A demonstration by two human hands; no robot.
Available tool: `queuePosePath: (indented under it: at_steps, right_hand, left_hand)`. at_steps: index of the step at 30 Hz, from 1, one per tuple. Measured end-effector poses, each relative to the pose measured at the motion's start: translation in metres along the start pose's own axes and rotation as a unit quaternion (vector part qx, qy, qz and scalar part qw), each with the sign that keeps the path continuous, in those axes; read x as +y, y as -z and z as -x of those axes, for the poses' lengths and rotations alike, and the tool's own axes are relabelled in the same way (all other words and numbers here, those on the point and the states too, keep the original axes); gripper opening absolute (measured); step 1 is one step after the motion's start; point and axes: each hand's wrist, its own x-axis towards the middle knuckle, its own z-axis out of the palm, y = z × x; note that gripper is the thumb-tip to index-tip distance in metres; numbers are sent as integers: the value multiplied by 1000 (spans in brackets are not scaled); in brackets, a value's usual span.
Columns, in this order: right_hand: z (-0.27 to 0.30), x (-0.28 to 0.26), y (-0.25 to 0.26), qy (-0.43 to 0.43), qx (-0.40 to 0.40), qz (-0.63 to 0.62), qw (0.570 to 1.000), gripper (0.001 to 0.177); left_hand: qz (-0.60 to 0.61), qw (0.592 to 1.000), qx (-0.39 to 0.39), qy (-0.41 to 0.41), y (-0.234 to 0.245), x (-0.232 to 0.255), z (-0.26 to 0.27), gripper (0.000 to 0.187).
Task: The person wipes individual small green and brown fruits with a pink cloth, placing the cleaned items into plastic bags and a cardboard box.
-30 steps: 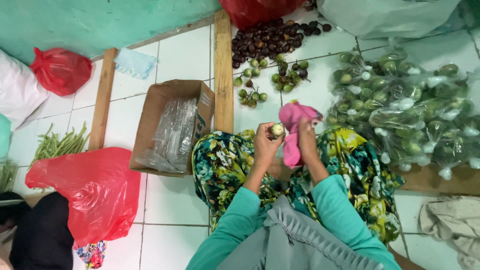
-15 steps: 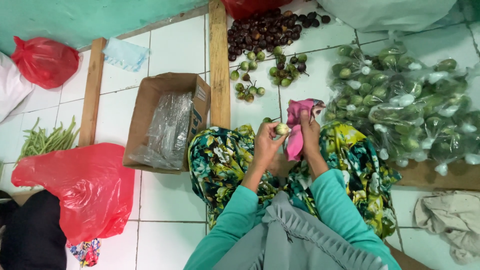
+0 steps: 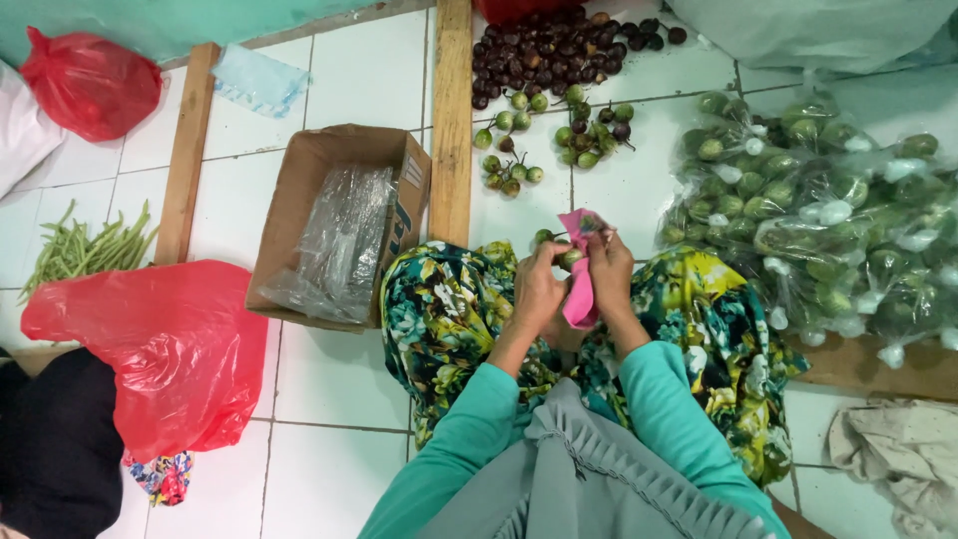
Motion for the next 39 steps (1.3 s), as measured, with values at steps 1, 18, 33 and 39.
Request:
queuePosePath:
  at_steps: [1, 18, 33, 39]
  right_hand:
    - [-2, 7, 0, -3, 0, 1, 1000, 19]
    - [-6, 60, -21, -34, -10, -207, 978, 28]
    - [12, -36, -4, -5, -85, -65, 994, 17]
    - [-1, -7, -7, -14, -43, -107, 993, 19]
  left_hand:
    - [1, 1000, -2, 2, 11, 12, -3, 55]
    - [270, 921, -68, 274, 45, 37, -13, 49]
    - [225, 946, -30, 233, 57, 64, -26, 26]
    - [185, 962, -16, 202, 35, 53, -18, 32]
